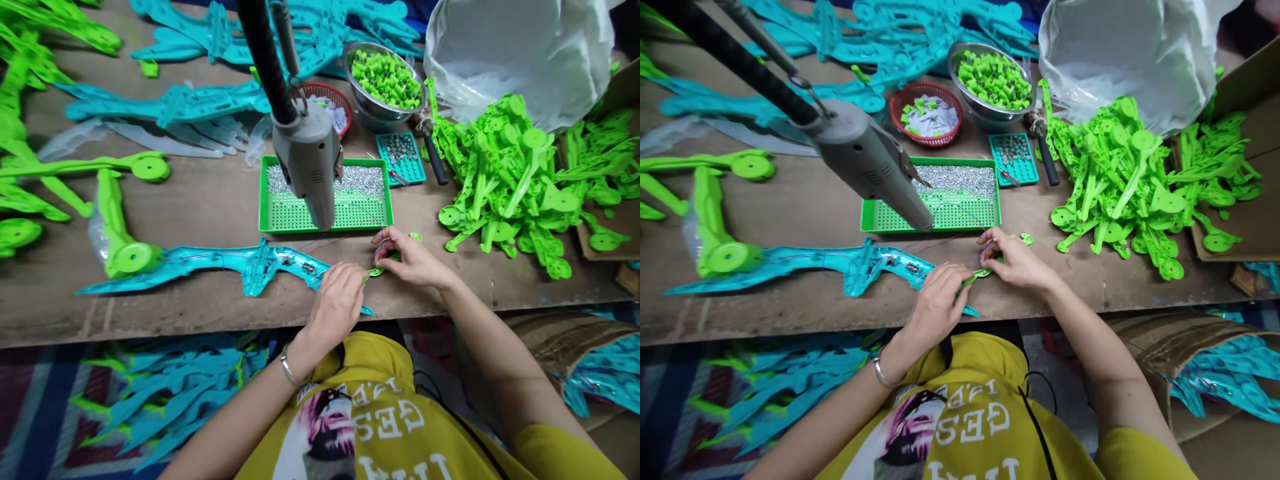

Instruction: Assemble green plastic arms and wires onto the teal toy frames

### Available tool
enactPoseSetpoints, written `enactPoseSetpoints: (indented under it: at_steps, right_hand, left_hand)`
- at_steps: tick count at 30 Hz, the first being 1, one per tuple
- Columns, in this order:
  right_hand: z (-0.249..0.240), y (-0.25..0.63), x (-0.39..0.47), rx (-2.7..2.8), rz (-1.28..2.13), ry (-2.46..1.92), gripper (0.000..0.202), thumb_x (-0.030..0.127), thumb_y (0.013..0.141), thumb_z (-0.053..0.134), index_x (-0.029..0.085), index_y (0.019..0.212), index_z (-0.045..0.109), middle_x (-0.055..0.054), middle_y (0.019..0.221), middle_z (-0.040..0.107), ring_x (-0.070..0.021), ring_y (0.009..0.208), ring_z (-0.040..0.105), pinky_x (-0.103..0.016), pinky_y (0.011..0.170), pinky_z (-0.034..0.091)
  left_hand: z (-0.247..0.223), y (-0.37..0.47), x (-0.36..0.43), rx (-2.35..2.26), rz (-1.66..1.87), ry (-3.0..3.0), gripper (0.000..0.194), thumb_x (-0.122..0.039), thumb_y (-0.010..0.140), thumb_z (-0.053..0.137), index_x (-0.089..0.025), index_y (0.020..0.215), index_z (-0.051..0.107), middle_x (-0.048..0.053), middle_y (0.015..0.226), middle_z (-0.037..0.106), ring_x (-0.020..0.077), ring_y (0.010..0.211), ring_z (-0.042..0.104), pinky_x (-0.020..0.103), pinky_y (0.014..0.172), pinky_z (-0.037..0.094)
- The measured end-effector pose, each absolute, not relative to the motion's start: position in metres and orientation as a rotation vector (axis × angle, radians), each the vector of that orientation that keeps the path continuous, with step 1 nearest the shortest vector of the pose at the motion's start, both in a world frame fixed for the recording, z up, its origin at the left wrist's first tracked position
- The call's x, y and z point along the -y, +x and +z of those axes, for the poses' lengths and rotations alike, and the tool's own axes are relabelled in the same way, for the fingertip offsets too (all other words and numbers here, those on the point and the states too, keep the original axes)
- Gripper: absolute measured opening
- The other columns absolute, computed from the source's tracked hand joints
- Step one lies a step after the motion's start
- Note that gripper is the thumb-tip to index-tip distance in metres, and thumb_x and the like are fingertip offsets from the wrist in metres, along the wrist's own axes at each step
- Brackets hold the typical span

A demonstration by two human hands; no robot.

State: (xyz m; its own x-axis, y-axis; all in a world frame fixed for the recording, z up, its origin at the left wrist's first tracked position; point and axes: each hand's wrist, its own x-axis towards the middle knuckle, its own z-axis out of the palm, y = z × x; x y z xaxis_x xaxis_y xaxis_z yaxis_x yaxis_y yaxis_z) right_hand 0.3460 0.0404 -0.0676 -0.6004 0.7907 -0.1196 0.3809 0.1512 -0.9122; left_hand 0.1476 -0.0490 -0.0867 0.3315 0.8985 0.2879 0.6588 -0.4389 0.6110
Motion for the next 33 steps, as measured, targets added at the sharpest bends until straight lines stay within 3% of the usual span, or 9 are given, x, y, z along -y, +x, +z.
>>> enactPoseSetpoints:
  at_steps: [9, 19, 29, 33]
  right_hand:
    - [-0.073, 0.345, -0.037, 2.032, 1.487, -1.116, 0.023, 0.017, 0.085, 0.061, 0.022, 0.104, 0.050, 0.000, 0.085, 0.068, -0.0160, 0.077, 0.069, -0.031, 0.075, 0.054]
    - [-0.071, 0.344, -0.036, 2.054, 1.449, -1.153, 0.022, 0.016, 0.085, 0.062, 0.022, 0.102, 0.050, 0.000, 0.086, 0.070, -0.0159, 0.078, 0.070, -0.030, 0.076, 0.053]
    - [-0.072, 0.350, -0.031, 1.970, 1.442, -1.193, 0.040, 0.015, 0.079, 0.065, 0.021, 0.116, 0.050, -0.003, 0.096, 0.069, -0.0167, 0.082, 0.069, -0.033, 0.078, 0.056]
    - [-0.069, 0.355, -0.023, 1.834, 1.210, -1.232, 0.039, 0.022, 0.077, 0.072, 0.023, 0.111, 0.053, -0.004, 0.104, 0.065, -0.0173, 0.088, 0.065, -0.034, 0.082, 0.055]
  left_hand:
    - [-0.085, 0.142, 0.051, -1.319, 0.798, 2.286, 0.021, -0.009, 0.095, 0.050, -0.016, 0.114, 0.058, 0.009, 0.110, 0.066, 0.0231, 0.111, 0.057, 0.042, 0.102, 0.046]
    - [-0.081, 0.143, 0.048, -1.277, 0.519, 2.606, 0.035, -0.029, 0.099, 0.051, -0.016, 0.130, 0.059, 0.012, 0.109, 0.061, 0.0274, 0.104, 0.053, 0.048, 0.099, 0.048]
    - [-0.078, 0.150, 0.047, -1.360, 0.305, 2.589, 0.042, -0.016, 0.094, 0.052, -0.018, 0.136, 0.057, 0.009, 0.101, 0.054, 0.0270, 0.104, 0.048, 0.047, 0.104, 0.044]
    - [-0.079, 0.149, 0.047, -1.324, 0.291, 2.599, 0.042, -0.018, 0.095, 0.051, -0.018, 0.137, 0.055, 0.009, 0.100, 0.053, 0.0273, 0.100, 0.047, 0.045, 0.097, 0.046]
